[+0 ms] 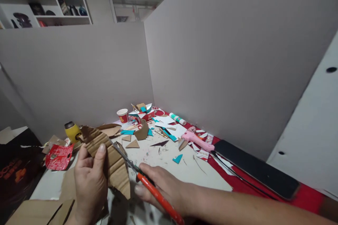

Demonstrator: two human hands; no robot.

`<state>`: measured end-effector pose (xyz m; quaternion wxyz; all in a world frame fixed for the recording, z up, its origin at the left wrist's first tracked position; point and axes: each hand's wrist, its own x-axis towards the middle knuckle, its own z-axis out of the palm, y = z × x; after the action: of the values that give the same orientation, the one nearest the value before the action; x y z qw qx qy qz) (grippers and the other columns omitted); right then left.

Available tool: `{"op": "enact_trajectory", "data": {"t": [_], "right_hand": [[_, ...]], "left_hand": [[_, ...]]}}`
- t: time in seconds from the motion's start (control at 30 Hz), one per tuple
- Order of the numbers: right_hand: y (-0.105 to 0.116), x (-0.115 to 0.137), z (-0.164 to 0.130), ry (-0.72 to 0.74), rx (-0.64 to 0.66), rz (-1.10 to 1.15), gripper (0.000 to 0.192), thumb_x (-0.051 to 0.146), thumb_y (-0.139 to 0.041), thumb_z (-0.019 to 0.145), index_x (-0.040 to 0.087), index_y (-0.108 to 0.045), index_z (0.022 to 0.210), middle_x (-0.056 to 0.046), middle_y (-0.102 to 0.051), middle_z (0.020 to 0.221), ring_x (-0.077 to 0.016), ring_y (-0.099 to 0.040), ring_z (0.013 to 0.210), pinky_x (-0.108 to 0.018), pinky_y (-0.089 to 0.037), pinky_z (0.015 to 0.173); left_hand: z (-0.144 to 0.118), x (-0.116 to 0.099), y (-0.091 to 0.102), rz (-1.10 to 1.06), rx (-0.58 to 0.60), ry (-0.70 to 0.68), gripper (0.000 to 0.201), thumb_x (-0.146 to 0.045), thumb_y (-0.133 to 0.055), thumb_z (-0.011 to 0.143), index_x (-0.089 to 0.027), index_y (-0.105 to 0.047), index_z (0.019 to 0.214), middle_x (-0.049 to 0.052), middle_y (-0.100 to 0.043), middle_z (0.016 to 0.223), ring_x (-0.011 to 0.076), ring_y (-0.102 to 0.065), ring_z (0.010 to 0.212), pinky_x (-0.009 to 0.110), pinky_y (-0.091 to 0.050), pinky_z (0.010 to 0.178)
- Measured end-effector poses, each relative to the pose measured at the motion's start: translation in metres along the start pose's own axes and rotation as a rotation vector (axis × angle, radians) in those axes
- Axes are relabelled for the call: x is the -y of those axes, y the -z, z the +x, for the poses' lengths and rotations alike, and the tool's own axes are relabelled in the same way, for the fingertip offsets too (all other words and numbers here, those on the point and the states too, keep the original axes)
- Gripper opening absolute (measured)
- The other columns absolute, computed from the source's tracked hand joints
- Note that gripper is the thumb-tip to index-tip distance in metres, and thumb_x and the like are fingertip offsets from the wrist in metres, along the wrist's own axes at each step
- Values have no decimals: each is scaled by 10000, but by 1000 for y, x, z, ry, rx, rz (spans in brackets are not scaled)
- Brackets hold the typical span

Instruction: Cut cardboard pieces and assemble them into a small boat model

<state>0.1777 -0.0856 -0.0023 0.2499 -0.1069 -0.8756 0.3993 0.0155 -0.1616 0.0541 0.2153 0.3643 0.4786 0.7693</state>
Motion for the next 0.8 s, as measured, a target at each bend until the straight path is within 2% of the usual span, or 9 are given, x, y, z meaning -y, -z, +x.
{"op": "enact_trajectory", "data": {"t": [0.23, 0.43, 0.63, 0.8], "right_hand": [[-9, -11, -5, -11, -43, 44, 506, 646, -363, 919, 166, -521, 885, -2, -494, 703, -116, -401, 598, -230, -407, 593], [-15, -10, -5, 2, -104, 142, 512, 654, -386, 908, 173, -526, 801, -2, -476, 666, -118, -407, 583, -239, -427, 600], [-19, -14, -8, -46, -112, 260, 479, 620, -454, 901, 162, -562, 815, -9, -506, 667, -122, -465, 596, -235, -451, 598], [-24, -21, -11, -103, -130, 333, 451, 598, -508, 888, 158, -571, 810, -2, -508, 654, -108, -463, 574, -219, -445, 574]], "left_hand": [[-3, 3, -3, -21, 3, 32, 288, -405, -695, 808, -218, -562, 981, 12, -724, 806, 151, -700, 666, 207, -540, 581], [-4, 6, -6, -62, 21, 58, 257, -384, -670, 834, -211, -559, 989, 29, -730, 877, 164, -711, 756, 243, -561, 668], [-2, 6, -5, -74, 38, 57, 226, -357, -668, 841, -221, -556, 983, 23, -736, 906, 158, -715, 789, 233, -561, 681], [-4, 6, -5, -87, 45, 80, 265, -368, -682, 823, -204, -571, 998, 47, -739, 911, 188, -719, 817, 289, -572, 733]]}}
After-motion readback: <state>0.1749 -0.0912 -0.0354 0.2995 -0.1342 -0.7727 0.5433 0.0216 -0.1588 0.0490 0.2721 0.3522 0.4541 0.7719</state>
